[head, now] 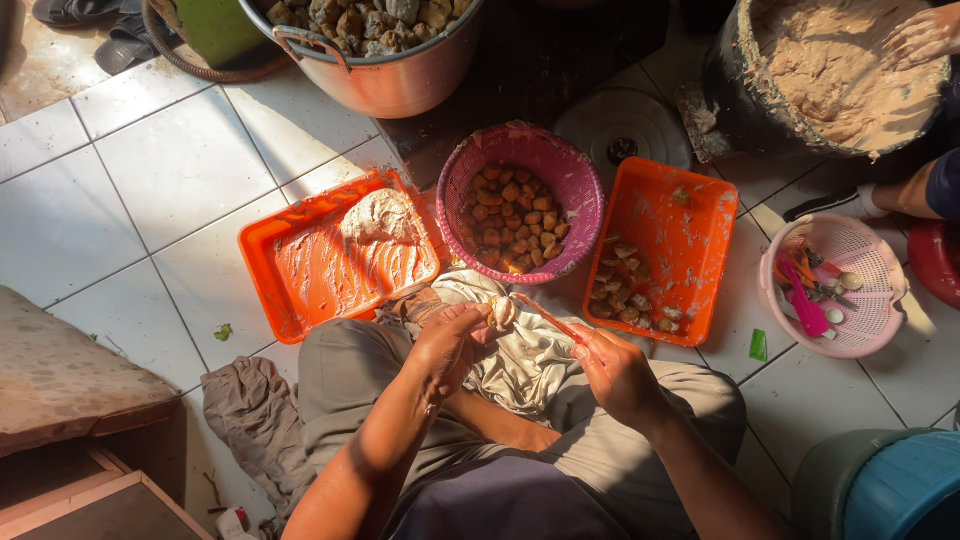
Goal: The person sits on the floor and repeatedly picks up small brown food items from a pink basket. They scoop a white paste from an orange tray using a small orange spatula and spread it over each item before placing it into a second orange tray. Another person is visible in the background mixing a large batch of paste.
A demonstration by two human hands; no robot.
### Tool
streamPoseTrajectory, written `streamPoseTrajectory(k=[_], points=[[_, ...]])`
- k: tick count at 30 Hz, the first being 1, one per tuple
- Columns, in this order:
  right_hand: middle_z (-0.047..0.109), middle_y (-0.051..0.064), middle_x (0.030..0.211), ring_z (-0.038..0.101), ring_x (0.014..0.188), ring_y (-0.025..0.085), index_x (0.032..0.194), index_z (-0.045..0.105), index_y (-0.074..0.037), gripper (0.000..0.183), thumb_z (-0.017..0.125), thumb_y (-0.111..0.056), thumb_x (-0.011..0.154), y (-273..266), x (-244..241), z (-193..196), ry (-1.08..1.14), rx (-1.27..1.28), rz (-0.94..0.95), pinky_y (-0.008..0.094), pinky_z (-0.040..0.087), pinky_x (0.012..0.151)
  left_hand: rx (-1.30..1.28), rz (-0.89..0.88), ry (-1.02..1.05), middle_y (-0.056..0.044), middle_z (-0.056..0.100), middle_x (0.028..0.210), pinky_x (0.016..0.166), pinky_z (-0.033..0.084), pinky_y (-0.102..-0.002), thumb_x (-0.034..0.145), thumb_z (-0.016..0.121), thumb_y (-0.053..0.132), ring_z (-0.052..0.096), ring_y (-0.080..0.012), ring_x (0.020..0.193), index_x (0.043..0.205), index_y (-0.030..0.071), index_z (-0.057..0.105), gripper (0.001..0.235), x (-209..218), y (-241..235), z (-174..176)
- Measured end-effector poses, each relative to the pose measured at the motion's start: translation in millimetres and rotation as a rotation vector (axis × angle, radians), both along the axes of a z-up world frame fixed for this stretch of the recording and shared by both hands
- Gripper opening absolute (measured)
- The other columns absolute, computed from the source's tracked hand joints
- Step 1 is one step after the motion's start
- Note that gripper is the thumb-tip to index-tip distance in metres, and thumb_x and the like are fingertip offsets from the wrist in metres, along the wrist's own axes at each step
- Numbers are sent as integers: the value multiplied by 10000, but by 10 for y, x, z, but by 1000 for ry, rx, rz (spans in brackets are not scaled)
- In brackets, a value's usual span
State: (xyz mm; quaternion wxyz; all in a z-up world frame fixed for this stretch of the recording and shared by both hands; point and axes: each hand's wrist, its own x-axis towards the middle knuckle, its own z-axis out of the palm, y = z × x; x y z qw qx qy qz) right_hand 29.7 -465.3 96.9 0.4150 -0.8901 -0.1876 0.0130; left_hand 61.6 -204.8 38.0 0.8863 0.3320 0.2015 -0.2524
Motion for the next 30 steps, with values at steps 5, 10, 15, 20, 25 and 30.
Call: streamPoseTrajectory(k=[5,10,15,20,25,30], points=[[687,150,956,682,855,312,1243,672,27,360,644,-9,885,27,32,37,-240,-217,83,379,555,740,52,-57,107,-102,742,894,667,564,-283,951,589,151,738,-147,764,970,6,666,165,-83,27,98],[693,104,926,661,804,290,1194,707,-29,422,694,27,776,-101,-19,-61,-450,-455,100,410,538,723,-150,4,93,-23,614,787,684,589,-326,999,672,131,623,-108,669,1033,2,647,135,-99,71,46],[675,130,1010,659,884,305,1271,659,-30,445,730,19,834,-216,-166,-213,-502,-296,25,402,536,775,-81,-7,92,-125,701,883,685,578,-305,974,638,139,625,-115,664,1030,-37,643,184,-58,86,78],[635,108,1037,628,902,299,1285,635,-52,489,794,-81,823,-101,-299,-328,-575,-300,-58,435,497,782,-90,46,200,-99,691,875,697,572,-295,951,579,140,711,-139,746,1004,-2,632,161,-40,-21,109],[614,5,1018,605,901,208,1269,671,-176,446,803,-63,859,-49,-206,-212,-749,-406,-55,397,436,815,-137,34,160,16,561,749,686,581,-300,995,670,159,577,-97,646,963,42,628,128,-73,-53,9],[634,-15,1042,601,893,193,1243,687,-195,426,774,-48,852,-126,29,45,-814,-445,76,411,411,826,-69,-23,192,25,578,740,693,578,-296,954,658,156,578,-83,637,974,39,658,119,-93,-69,-81]])
